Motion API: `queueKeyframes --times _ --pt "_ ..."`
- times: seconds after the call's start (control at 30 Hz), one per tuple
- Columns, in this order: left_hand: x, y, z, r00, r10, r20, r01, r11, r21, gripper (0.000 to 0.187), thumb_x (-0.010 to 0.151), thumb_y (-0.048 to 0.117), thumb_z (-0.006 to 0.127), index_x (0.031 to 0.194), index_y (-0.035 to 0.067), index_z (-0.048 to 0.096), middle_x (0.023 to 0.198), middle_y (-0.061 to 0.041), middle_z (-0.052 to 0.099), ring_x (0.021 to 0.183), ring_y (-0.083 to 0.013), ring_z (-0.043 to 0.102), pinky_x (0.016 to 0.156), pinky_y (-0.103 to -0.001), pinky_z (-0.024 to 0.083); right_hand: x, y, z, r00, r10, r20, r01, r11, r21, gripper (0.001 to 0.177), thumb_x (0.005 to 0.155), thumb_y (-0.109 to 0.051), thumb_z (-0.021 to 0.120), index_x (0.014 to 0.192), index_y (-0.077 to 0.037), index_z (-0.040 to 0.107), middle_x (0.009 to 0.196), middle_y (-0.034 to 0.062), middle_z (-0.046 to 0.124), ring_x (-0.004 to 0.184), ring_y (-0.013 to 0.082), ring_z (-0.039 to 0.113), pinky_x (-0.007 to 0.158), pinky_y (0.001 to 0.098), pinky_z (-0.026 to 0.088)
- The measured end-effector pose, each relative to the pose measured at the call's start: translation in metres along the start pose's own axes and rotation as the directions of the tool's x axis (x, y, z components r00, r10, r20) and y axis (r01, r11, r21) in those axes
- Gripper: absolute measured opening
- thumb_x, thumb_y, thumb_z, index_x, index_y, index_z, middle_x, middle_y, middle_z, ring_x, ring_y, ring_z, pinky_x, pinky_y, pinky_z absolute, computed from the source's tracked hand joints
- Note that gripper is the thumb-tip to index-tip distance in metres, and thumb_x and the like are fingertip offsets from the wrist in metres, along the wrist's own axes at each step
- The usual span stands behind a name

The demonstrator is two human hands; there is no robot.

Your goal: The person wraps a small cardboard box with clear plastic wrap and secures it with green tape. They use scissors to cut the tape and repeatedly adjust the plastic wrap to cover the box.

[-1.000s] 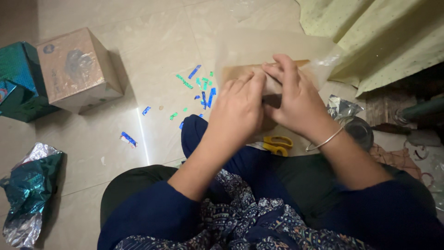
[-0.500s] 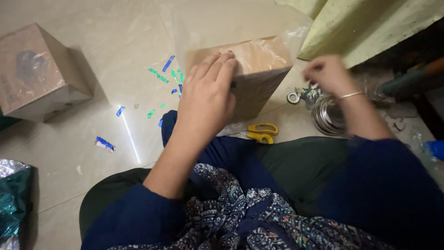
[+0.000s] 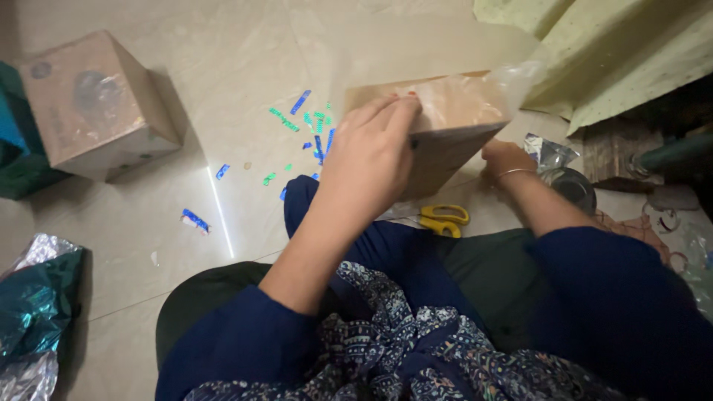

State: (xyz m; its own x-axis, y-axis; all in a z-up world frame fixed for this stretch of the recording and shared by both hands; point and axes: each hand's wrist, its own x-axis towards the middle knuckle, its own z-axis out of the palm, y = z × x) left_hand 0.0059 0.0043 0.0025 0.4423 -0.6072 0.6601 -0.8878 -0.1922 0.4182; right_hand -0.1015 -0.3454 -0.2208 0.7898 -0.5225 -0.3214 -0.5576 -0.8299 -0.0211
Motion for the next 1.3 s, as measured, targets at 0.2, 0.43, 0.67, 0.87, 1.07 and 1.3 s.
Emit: queueKeyframes --times 0.2,0.43,0.67,0.87,1.07,1.3 --pt "-0.001 0.001 0.002 0.999 0.004 -0.039 -0.004 1.000 -0.006 0.034 0.089 0.002 0.060 0.123 -0.001 0.060 0.112 -0.020 0.071 0.115 -0.0361 0.065 0.098 -0.048 0.051 -0.007 0.005 0.004 0.989 -0.096 0.110 0.101 0.994 -0.043 0.042 0.075 -0.028 0.088 0.106 -0.009 0.066 0.115 0.0175 0.071 0.114 0.0371 0.066 0.095 0.0464 0.053" --pt "-0.007 -0.001 0.002 0.998 -0.049 -0.028 0.047 0.997 -0.058 0.035 0.088 0.002 0.058 0.123 0.002 0.057 0.111 -0.019 0.071 0.112 -0.0367 0.065 0.097 -0.048 0.050 0.018 0.020 0.041 0.996 0.015 0.092 -0.013 1.000 -0.024 0.037 0.074 -0.018 0.084 0.107 -0.015 0.069 0.114 0.0161 0.073 0.113 0.0373 0.068 0.094 0.0481 0.055" --pt "-0.004 -0.007 0.008 0.997 -0.072 -0.039 0.068 0.994 -0.081 0.032 0.090 0.004 0.057 0.122 0.005 0.056 0.106 -0.015 0.072 0.110 -0.0357 0.065 0.096 -0.049 0.049 -0.005 0.000 -0.038 0.954 0.154 0.256 -0.231 0.925 0.303 0.031 0.084 -0.014 0.077 0.115 -0.013 0.078 0.099 0.0183 0.078 0.083 0.0347 0.074 0.071 0.0466 0.061" --pt "-0.002 -0.007 0.007 0.993 -0.115 0.002 0.114 0.988 -0.102 0.023 0.090 0.003 0.054 0.113 0.006 0.056 0.094 -0.013 0.071 0.102 -0.0362 0.065 0.091 -0.051 0.048 -0.122 -0.024 -0.194 0.942 -0.231 0.244 0.009 0.744 0.668 0.027 0.083 -0.003 0.068 0.108 -0.001 0.076 0.097 0.0107 0.077 0.079 0.0189 0.068 0.069 0.0353 0.056" --pt "-0.002 -0.005 0.008 0.995 -0.100 -0.025 0.097 0.990 -0.107 0.023 0.089 0.003 0.054 0.112 0.006 0.056 0.096 -0.013 0.071 0.103 -0.0363 0.065 0.089 -0.051 0.049 -0.169 -0.082 -0.243 0.892 -0.434 -0.125 0.240 0.222 0.945 0.020 0.092 0.002 0.065 0.111 0.004 0.071 0.100 0.0154 0.073 0.086 0.0212 0.072 0.076 0.0359 0.058" --pt "0.000 -0.006 0.007 0.993 -0.118 -0.018 0.115 0.986 -0.120 0.021 0.092 0.005 0.055 0.112 0.007 0.057 0.095 -0.014 0.072 0.101 -0.0370 0.066 0.088 -0.052 0.049 -0.105 -0.171 -0.216 0.826 -0.282 -0.487 0.411 -0.289 0.865 0.023 0.103 0.009 0.065 0.125 0.003 0.067 0.106 0.0127 0.069 0.086 0.0186 0.070 0.081 0.0336 0.063"
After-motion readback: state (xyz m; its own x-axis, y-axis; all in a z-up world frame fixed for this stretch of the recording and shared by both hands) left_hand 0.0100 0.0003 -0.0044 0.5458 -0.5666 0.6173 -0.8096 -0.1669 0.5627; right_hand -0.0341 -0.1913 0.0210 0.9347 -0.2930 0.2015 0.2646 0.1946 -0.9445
